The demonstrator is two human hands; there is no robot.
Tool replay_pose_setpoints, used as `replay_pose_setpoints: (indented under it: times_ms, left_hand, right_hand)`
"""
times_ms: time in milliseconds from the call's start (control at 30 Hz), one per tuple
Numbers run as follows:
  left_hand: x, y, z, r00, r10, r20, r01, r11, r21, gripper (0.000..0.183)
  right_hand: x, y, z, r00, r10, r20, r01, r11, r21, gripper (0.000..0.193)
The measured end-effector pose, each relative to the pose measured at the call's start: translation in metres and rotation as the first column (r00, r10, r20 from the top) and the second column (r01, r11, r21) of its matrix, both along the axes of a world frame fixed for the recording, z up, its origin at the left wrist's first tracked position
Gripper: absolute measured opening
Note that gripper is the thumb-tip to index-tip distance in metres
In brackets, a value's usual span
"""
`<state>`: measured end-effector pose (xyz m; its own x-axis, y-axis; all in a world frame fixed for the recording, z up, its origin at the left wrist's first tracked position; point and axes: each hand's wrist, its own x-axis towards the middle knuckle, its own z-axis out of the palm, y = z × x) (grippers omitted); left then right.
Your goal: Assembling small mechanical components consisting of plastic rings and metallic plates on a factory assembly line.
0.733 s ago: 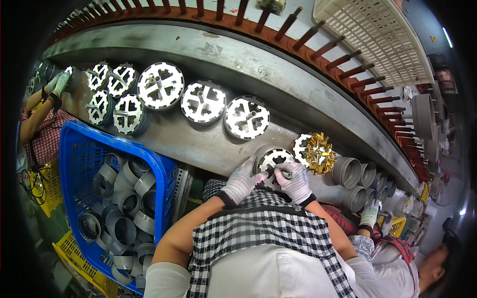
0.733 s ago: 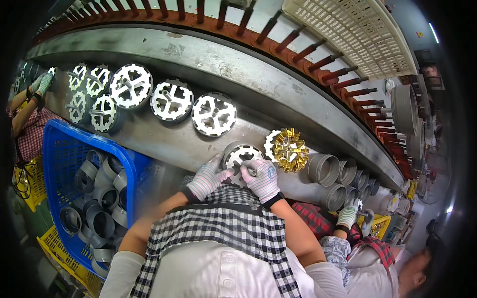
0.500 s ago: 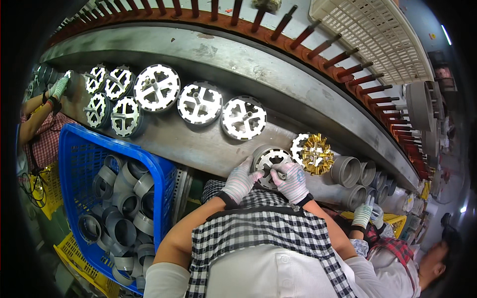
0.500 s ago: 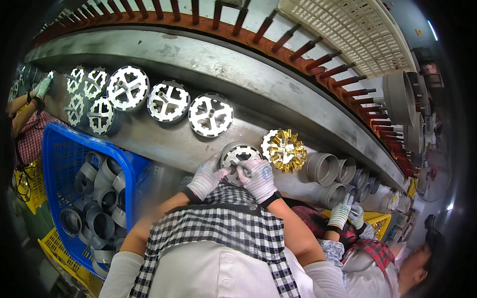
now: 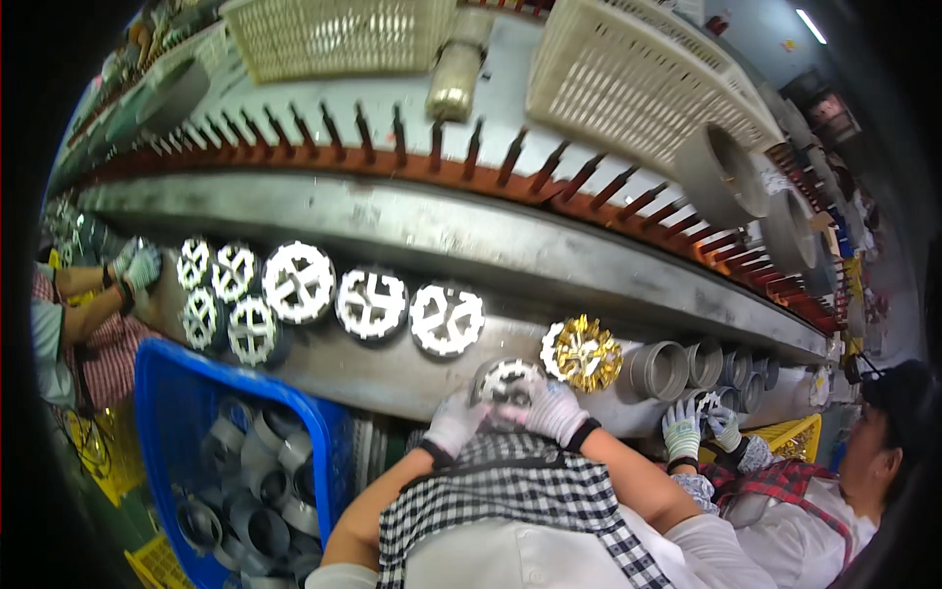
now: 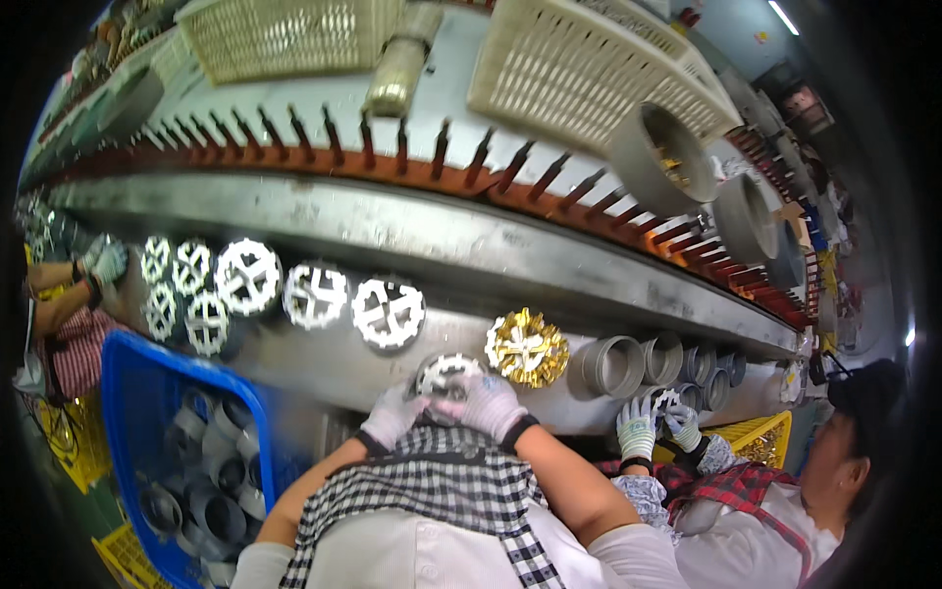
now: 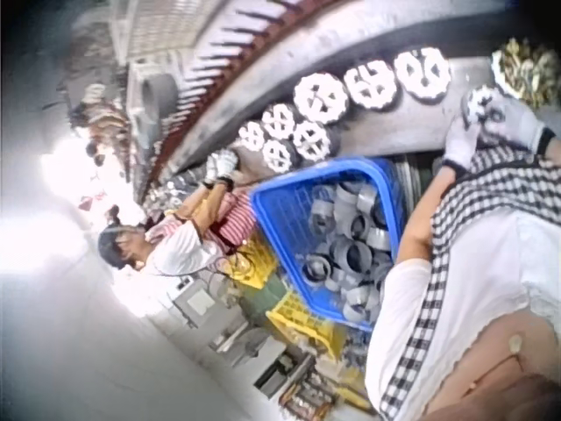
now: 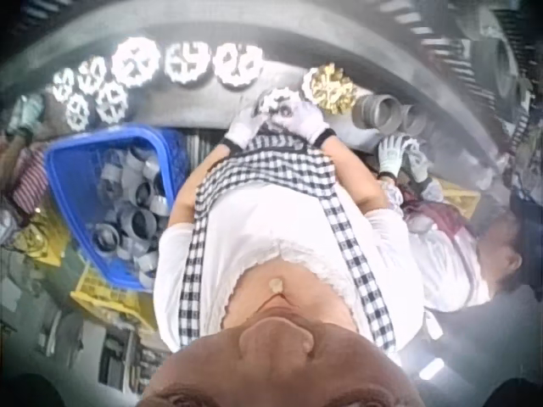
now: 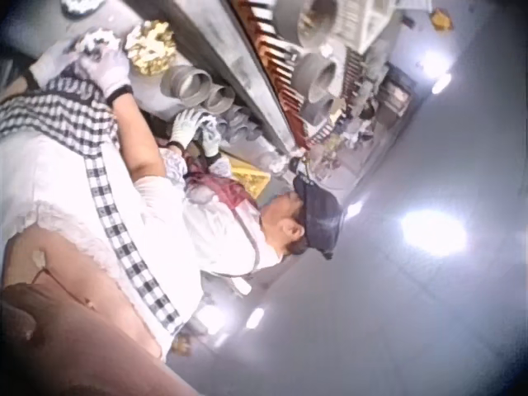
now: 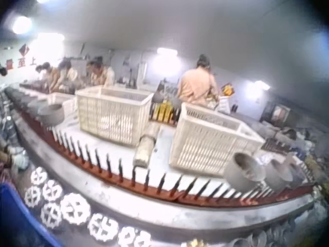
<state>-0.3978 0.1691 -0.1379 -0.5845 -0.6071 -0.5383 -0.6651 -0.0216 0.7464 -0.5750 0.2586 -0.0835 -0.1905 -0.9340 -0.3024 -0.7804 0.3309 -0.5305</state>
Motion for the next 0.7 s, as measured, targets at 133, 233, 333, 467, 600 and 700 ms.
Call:
replay_pose_setpoints:
  times_ms: [133, 233, 333, 467, 600, 700]
  left_hand:
    - [0.033, -0.007, 0.002, 0.94, 0.204, -0.272, -0.154, 0.969, 0.195, 0.059]
    - [0.068, -0.024, 0.05, 0.84, 0.353, -0.412, -0.277, 0.932, 0.234, 0.062]
    - [0.109, -0.034, 0.08, 0.735, 0.499, -0.459, -0.47, 0.863, 0.186, 0.051]
    - [0.153, -0.04, 0.106, 0.66, 0.649, -0.379, -0.606, 0.758, 0.243, 0.053]
    - [0.194, -0.04, 0.107, 0.61, 0.661, -0.438, -0.604, 0.745, 0.283, 0.053]
    - [0.195, -0.054, 0.11, 0.638, 0.605, -0.476, -0.543, 0.792, 0.28, 0.047]
  right_hand:
    - [-0.004, -0.007, 0.039, 0.999, -0.05, 0.01, 0.047, 0.974, 0.221, 0.037]
    - [-0.026, -0.018, 0.094, 0.849, -0.156, 0.504, 0.166, 0.986, 0.025, 0.024]
    - [-0.042, -0.046, 0.143, 0.238, 0.067, 0.969, 0.43, 0.887, -0.167, 0.042]
    - [-0.033, -0.134, 0.176, 0.349, 0.294, 0.89, 0.389, 0.818, -0.423, 0.032]
    - [-0.019, -0.234, 0.188, 0.609, 0.109, 0.786, 0.594, 0.594, -0.543, 0.014]
    - [-0.109, -0.322, 0.087, 0.376, 0.246, 0.894, 0.824, 0.352, -0.443, 0.015]
